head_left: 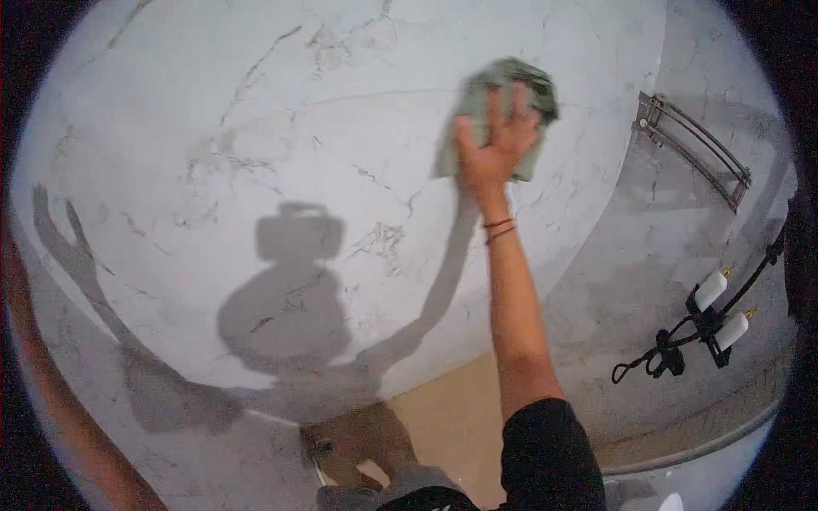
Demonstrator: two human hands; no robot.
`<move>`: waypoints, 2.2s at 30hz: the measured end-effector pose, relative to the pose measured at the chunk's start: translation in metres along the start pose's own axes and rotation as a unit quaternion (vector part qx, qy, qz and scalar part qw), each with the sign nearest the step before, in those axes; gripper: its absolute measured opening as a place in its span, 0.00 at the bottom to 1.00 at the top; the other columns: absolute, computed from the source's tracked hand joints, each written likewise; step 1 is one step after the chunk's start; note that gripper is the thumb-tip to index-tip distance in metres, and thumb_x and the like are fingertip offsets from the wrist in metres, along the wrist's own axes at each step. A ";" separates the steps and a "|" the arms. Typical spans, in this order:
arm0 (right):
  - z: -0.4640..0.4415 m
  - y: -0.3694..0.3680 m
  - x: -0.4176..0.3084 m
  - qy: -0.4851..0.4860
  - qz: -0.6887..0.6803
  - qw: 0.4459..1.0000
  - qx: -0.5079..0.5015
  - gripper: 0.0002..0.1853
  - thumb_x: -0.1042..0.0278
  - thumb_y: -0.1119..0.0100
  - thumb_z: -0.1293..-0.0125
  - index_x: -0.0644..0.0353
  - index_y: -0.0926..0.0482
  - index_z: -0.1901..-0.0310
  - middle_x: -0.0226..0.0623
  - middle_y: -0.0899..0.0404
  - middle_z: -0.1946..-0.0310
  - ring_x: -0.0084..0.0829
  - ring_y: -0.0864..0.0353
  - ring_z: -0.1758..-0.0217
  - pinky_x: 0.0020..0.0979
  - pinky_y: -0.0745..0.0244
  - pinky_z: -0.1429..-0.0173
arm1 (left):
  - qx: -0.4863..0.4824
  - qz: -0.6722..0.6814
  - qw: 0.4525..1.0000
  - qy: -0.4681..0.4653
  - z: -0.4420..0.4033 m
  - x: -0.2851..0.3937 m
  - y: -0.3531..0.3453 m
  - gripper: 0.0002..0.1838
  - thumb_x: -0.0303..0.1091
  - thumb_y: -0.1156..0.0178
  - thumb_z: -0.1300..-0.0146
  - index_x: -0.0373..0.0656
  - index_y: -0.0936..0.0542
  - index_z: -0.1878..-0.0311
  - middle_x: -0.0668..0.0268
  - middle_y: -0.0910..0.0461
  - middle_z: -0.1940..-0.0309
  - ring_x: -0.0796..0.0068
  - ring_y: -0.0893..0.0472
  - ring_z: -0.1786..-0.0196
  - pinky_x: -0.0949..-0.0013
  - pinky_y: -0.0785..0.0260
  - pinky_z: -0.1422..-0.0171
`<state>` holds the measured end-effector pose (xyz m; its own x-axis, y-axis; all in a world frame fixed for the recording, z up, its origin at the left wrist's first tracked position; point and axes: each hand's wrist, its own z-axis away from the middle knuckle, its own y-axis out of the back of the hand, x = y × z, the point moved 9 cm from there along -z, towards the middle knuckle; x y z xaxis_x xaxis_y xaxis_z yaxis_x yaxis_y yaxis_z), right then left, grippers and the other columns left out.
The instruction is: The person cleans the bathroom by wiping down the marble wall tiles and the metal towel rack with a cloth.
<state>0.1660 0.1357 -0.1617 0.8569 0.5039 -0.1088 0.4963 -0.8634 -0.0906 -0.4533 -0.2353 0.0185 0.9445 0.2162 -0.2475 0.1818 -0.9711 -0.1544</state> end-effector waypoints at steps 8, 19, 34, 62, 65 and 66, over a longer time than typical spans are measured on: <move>0.117 0.035 0.178 -0.333 0.013 0.943 0.021 0.38 0.41 0.51 0.20 0.64 0.36 0.22 0.47 0.47 0.17 0.51 0.50 0.15 0.48 0.60 0.15 | -0.193 0.003 0.978 0.075 0.267 0.095 0.003 0.31 0.39 0.38 0.24 0.42 0.34 0.23 0.56 0.34 0.24 0.56 0.38 0.20 0.49 0.47 0.17; 0.407 0.048 -0.166 0.317 -0.148 0.931 -0.100 0.40 0.33 0.36 0.40 0.24 0.29 0.25 0.34 0.46 0.16 0.64 0.51 0.16 0.79 0.63 0.24 | -0.124 -0.031 0.990 0.058 0.441 0.133 0.027 0.34 0.43 0.39 0.23 0.43 0.37 0.21 0.53 0.36 0.23 0.54 0.39 0.19 0.50 0.49 0.15; 0.537 0.058 0.254 -0.239 0.040 0.970 0.021 0.40 0.33 0.53 0.23 0.58 0.32 0.24 0.47 0.44 0.18 0.51 0.50 0.15 0.56 0.60 0.16 | -0.142 -0.091 0.986 -0.009 0.495 0.114 0.012 0.53 0.54 0.22 0.45 0.46 0.36 0.20 0.52 0.37 0.22 0.50 0.36 0.20 0.51 0.40 0.18; 0.552 0.065 -0.113 0.440 -0.206 0.852 -0.197 0.35 0.33 0.38 0.37 0.19 0.28 0.27 0.16 0.34 0.22 0.33 0.25 0.45 0.65 0.60 0.15 | -0.205 -0.144 0.967 0.042 0.483 0.103 0.008 0.56 0.61 0.24 0.45 0.43 0.38 0.20 0.46 0.40 0.21 0.46 0.37 0.20 0.50 0.38 0.20; 0.523 0.073 -0.051 0.404 -0.101 0.891 -0.183 0.35 0.33 0.37 0.39 0.21 0.26 0.28 0.20 0.34 0.21 0.38 0.25 0.34 0.66 0.60 0.16 | -0.196 -0.157 0.968 0.025 0.487 0.097 0.007 0.56 0.60 0.24 0.45 0.44 0.38 0.20 0.46 0.41 0.21 0.46 0.37 0.20 0.49 0.38 0.20; 0.511 0.075 -0.025 0.372 -0.094 0.909 -0.165 0.36 0.34 0.35 0.41 0.24 0.25 0.28 0.23 0.35 0.20 0.42 0.28 0.29 0.66 0.61 0.16 | -0.196 -0.152 0.968 0.026 0.489 0.089 0.003 0.56 0.60 0.24 0.45 0.44 0.38 0.20 0.46 0.41 0.21 0.46 0.37 0.20 0.49 0.38 0.20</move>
<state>0.1106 0.0699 -0.6717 0.5488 0.5933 0.5890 0.5531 -0.7860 0.2764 -0.5026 -0.1696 -0.4712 0.8412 0.5032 -0.1982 0.5346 -0.8289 0.1645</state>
